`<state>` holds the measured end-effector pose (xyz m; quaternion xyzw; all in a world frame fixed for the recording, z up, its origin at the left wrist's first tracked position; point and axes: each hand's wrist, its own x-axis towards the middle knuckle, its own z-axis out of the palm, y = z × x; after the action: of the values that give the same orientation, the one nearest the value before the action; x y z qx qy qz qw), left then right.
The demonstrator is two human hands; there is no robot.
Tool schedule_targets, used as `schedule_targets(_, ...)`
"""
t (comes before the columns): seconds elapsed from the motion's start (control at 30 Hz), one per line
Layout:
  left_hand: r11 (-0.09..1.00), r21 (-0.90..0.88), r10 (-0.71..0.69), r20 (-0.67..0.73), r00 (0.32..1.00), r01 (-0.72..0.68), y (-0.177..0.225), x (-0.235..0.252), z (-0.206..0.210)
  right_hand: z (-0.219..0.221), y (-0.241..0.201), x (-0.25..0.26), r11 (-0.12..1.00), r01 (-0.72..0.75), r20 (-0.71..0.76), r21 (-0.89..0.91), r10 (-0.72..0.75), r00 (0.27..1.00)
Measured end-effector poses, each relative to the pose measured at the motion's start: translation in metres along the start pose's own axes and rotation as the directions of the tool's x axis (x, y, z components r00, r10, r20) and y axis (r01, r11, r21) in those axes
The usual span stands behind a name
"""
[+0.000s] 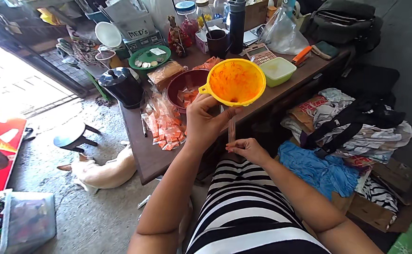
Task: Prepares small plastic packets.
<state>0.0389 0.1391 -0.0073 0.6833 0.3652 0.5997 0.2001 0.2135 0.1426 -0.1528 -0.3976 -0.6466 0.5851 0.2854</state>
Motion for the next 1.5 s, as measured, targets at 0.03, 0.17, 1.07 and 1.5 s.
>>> schedule_targets(0.03, 1.0, -0.009, -0.002, -0.002, 1.0, 0.002, 0.001, 0.001, -0.001, 0.001, 0.001, -0.001, 1.0, 0.006, -0.004, -0.008, -0.006, 1.0)
schedule_targets(0.17, 1.0, -0.015, 0.018, -0.023, 1.0, -0.018, 0.005, 0.008, -0.007, 0.008, 0.009, -0.008, 0.997, 0.069, -0.073, 0.021, -0.067, 0.995)
schedule_targets(1.07, 1.0, 0.012, -0.025, 0.005, 1.0, 0.025, 0.01, 0.031, -0.028, 0.026, 0.001, -0.002, 0.988, 0.09, -0.075, 0.123, -0.081, 0.994)
schedule_targets(1.5, 0.995, 0.033, -0.096, -0.042, 0.994, 0.098, -0.011, 0.018, -0.031, -0.041, -0.011, 0.024, 0.997, 0.071, -0.348, -0.011, -0.07, 0.935)
